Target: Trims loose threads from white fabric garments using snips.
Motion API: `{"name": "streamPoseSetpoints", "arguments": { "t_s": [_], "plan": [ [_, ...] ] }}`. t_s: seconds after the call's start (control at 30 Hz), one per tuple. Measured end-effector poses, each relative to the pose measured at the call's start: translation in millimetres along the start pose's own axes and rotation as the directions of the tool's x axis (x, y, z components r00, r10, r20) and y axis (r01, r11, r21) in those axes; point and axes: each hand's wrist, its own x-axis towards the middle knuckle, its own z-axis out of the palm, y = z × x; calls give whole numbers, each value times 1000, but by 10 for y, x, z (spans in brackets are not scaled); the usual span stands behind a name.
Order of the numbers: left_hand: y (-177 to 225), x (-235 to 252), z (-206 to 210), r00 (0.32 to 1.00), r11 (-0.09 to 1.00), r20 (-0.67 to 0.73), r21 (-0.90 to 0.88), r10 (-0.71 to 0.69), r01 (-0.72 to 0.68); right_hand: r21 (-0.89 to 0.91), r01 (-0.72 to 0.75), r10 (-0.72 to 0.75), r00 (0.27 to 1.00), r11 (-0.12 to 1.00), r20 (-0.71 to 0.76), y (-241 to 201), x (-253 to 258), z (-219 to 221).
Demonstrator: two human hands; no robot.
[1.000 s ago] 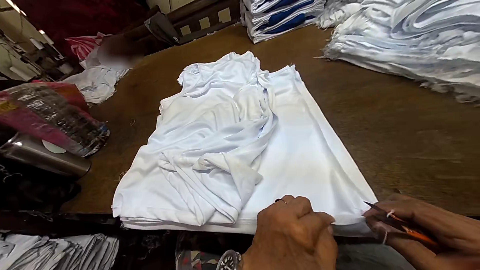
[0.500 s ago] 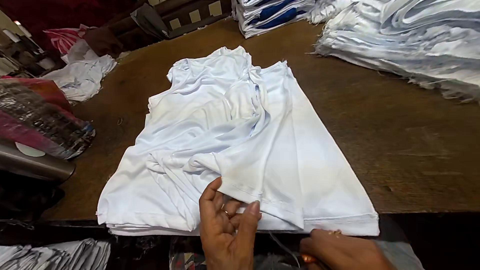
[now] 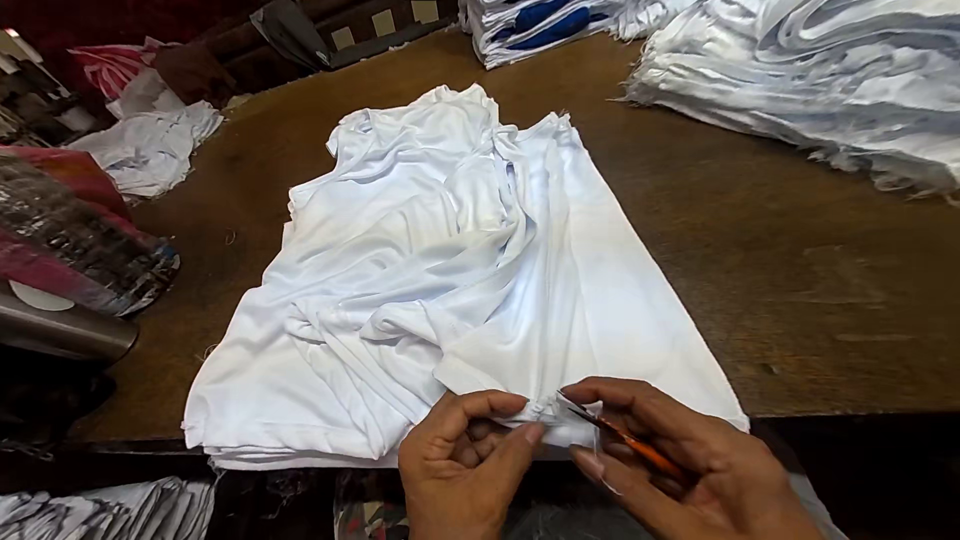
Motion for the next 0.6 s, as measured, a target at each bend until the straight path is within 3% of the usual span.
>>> {"name": "streamPoseSetpoints", "arguments": {
  "t_s": [0.1,0.17,0.27,0.47,0.6],
  "plan": [
    [11,-17,-2,999,1000,27,-19,19,-19,16,38,-37,998,999,-46,37,66,97],
    [34,-36,10,998,999,49,-25,32,-31,-17,148,-149,986,989,-73,93,100,118],
    [14,-55,-1,1000,997,25,-72,9,-7,-223,290,-300,954,931,-10,70,74,82],
    [-4,-65,-38,998,987,-4,-151,-63,62,-358,350,-255,924,866,286,-122,-220,117],
    [63,-62,-87,996,981,40,-171,-84,90,-429,244,-171,965,870,200,-83,-324,47]
  ]
}}
